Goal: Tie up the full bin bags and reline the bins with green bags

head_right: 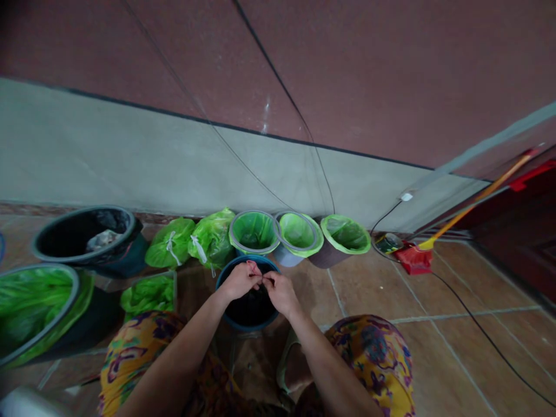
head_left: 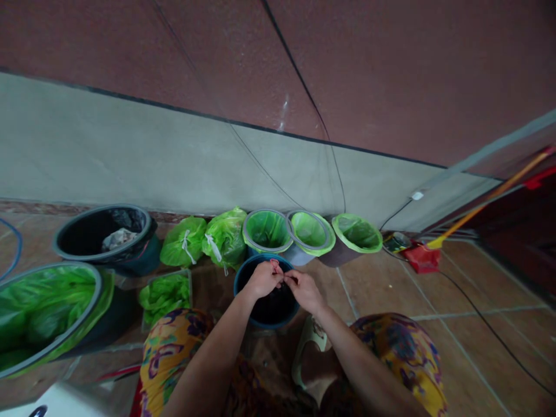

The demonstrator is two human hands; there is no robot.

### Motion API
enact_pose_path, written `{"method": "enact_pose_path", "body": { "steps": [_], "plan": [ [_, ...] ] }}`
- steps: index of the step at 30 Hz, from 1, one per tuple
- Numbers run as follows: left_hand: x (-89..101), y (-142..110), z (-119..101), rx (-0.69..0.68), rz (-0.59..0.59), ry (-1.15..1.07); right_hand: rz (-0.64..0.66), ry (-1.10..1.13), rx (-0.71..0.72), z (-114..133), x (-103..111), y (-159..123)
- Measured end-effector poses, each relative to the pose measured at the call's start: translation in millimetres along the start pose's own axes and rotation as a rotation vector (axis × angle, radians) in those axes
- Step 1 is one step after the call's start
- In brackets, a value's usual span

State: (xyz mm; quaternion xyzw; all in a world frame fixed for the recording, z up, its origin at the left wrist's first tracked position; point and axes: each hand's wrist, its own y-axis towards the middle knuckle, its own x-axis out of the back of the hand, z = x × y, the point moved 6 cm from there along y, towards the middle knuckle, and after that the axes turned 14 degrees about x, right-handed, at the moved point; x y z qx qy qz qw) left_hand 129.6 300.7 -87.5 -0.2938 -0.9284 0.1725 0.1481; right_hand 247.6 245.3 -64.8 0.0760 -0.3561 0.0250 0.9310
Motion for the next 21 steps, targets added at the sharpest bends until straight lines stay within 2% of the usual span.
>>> {"method": "enact_pose_path", "body": {
  "steps": [3, 6, 13, 18, 21],
  "plan": [
    [4.2, 2.1, 3.6, 0.045, -0.084, -0.15, -0.042, -0.044, -0.039, 3.3, 7.6, -2.5],
    [8.3, 2.9, 5.5, 0.028, -0.167, -0.197, -0.028, -0.012, -0.042, 3.5, 3.7, -7.7],
    [11.0, 2.9, 3.0, -0.036, -0.264, 0.107, 0.023, 0.04, -0.098, -8.4, -10.8, -18.4],
    [12.2, 1.4, -1.0, -0.17, -0.316, 0.15, -0.124, 0.021, -0.112, -17.4, -0.3, -3.9],
    [11.9, -0.5, -3.1, -0.249, -0.359, 0.186, -0.153, 0.103, -0.106, -21.5, -2.3, 10.9]
  ]
}}
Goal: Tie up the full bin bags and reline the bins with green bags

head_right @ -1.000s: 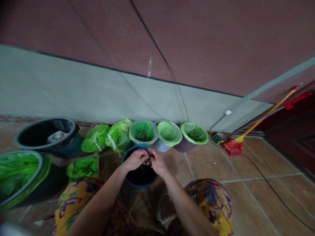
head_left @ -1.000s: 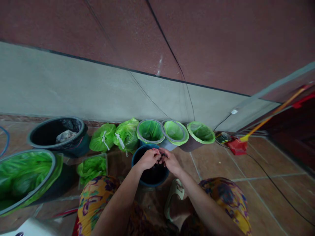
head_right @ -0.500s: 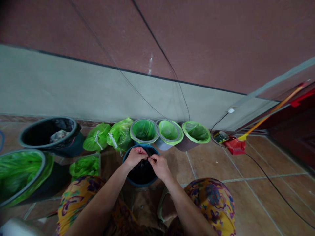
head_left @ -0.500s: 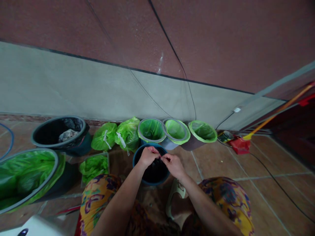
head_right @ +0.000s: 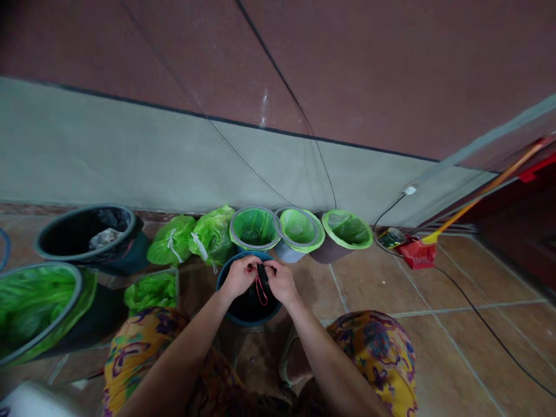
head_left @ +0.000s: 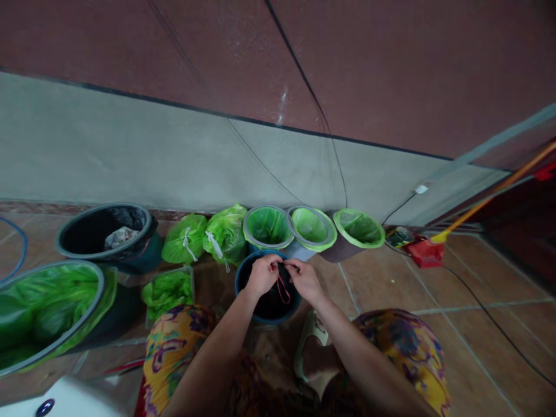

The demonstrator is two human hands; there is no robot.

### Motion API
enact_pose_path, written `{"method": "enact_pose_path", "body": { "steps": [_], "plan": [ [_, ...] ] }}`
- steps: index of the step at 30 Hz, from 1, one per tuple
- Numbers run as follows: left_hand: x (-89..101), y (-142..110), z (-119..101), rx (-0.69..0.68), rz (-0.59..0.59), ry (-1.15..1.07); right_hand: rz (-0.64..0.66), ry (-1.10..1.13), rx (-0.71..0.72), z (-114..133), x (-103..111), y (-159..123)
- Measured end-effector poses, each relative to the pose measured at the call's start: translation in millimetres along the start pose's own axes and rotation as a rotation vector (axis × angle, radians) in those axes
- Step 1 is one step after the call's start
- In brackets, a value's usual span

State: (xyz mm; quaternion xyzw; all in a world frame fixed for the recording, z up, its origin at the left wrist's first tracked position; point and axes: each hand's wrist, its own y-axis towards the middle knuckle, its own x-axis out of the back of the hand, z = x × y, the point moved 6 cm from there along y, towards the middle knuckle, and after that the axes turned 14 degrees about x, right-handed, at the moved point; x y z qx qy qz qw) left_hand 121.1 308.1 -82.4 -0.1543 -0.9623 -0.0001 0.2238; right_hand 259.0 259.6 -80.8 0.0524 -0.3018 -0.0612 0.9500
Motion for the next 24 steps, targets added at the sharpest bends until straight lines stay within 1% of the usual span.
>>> {"method": "enact_pose_path", "body": {
  "steps": [2, 4, 7, 9, 12, 15, 17, 19, 22, 24],
  "plan": [
    [0.3, -0.8, 0.2, -0.006, -0.023, -0.025, 0.005, 0.078, -0.025, -2.2, -5.8, 7.8],
    [-0.2, -1.1, 2.2, 0.024, -0.028, -0.091, 0.02, 0.159, -0.065, -4.4, -12.3, 12.4],
    [-1.9, -0.7, 5.8, 0.081, -0.025, -0.176, 0.068, 0.3, -0.116, -5.3, -21.4, 13.4],
    [-3.2, 0.2, 7.3, 0.101, -0.022, -0.199, 0.077, 0.382, -0.154, -6.2, -23.9, 11.5],
    [-5.9, 2.1, 10.4, 0.135, 0.007, -0.235, 0.058, 0.431, -0.198, -9.2, -22.6, 8.8],
    [-9.0, 3.9, 13.5, 0.17, 0.059, -0.268, 0.062, 0.411, -0.197, -12.1, -20.1, 8.3],
    [-10.9, 4.4, 13.9, 0.169, 0.1, -0.26, 0.081, 0.338, -0.184, -13.7, -17.4, 8.7],
    [-11.6, 4.3, 13.5, 0.156, 0.12, -0.211, 0.12, 0.179, -0.138, -12.5, -13.3, 9.4],
    [-10.3, 3.2, 11.0, 0.113, 0.106, -0.049, 0.197, -0.195, 0.03, -2.3, -7.3, 10.5],
    [-9.2, 1.6, 9.3, 0.086, 0.091, 0.099, 0.238, -0.423, 0.106, 2.6, -6.0, 8.7]
  ]
}}
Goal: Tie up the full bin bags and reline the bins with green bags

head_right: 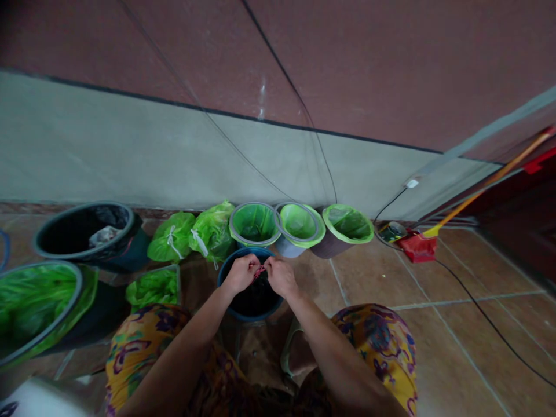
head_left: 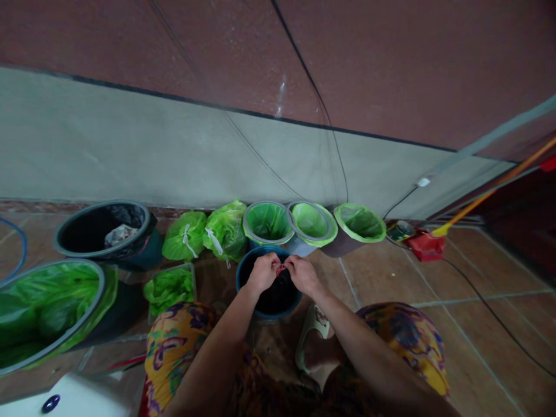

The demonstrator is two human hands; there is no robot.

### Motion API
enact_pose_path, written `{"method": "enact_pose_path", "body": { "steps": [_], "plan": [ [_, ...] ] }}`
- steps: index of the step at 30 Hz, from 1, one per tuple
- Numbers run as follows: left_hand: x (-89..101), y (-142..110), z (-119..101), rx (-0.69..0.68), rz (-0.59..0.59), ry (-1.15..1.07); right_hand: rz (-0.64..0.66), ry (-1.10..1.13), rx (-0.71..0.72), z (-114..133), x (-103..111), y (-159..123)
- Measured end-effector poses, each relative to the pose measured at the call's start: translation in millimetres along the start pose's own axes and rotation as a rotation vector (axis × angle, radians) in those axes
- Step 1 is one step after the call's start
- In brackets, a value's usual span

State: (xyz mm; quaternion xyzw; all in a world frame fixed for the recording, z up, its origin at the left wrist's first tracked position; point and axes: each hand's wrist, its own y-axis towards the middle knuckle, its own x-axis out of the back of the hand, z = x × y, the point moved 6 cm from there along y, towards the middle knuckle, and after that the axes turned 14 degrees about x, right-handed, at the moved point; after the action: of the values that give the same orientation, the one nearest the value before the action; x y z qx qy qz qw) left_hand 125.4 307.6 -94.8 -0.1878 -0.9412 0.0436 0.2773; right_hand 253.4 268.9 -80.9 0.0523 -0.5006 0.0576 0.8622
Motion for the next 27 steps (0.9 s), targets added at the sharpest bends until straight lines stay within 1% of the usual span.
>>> {"method": "enact_pose_path", "body": {
  "steps": [2, 5, 7, 9, 12, 14, 16, 18, 21, 24, 27],
  "plan": [
    [2.2, -2.1, 0.9, 0.006, -0.035, 0.151, 0.044, -0.15, -0.029, -2.4, -1.7, -3.9],
    [5.6, -4.4, 8.4, 0.077, -0.065, 0.341, 0.111, -0.248, -0.139, -15.7, -10.2, -12.4],
    [5.3, -4.5, 16.6, 0.146, -0.022, 0.433, 0.144, -0.239, -0.196, -26.3, -17.6, -17.8],
    [4.7, -3.5, 25.2, 0.219, 0.036, 0.482, 0.144, -0.183, -0.207, -34.3, -23.6, -21.4],
    [5.8, -1.7, 34.9, 0.312, 0.072, 0.471, 0.084, -0.092, -0.185, -42.0, -26.5, -25.9],
    [3.3, -2.3, 41.0, 0.373, 0.103, 0.465, 0.039, -0.062, -0.184, -45.6, -25.8, -29.9],
    [-4.3, -5.6, 47.6, 0.432, 0.175, 0.481, 0.015, -0.046, -0.178, -46.2, -26.3, -33.8],
    [-13.5, -10.4, 53.2, 0.476, 0.24, 0.511, 0.029, -0.019, -0.148, -42.4, -30.9, -35.8],
    [-24.7, -16.2, 58.5, 0.5, 0.265, 0.571, 0.084, 0.038, -0.051, -29.3, -45.8, -35.2],
    [-32.9, -17.9, 62.9, 0.518, 0.263, 0.611, 0.124, 0.077, 0.041, -16.8, -67.5, -35.0],
    [-38.0, -13.1, 62.7, 0.498, 0.248, 0.525, 0.138, 0.098, 0.043, -16.2, -91.3, -37.1]
  ]
}}
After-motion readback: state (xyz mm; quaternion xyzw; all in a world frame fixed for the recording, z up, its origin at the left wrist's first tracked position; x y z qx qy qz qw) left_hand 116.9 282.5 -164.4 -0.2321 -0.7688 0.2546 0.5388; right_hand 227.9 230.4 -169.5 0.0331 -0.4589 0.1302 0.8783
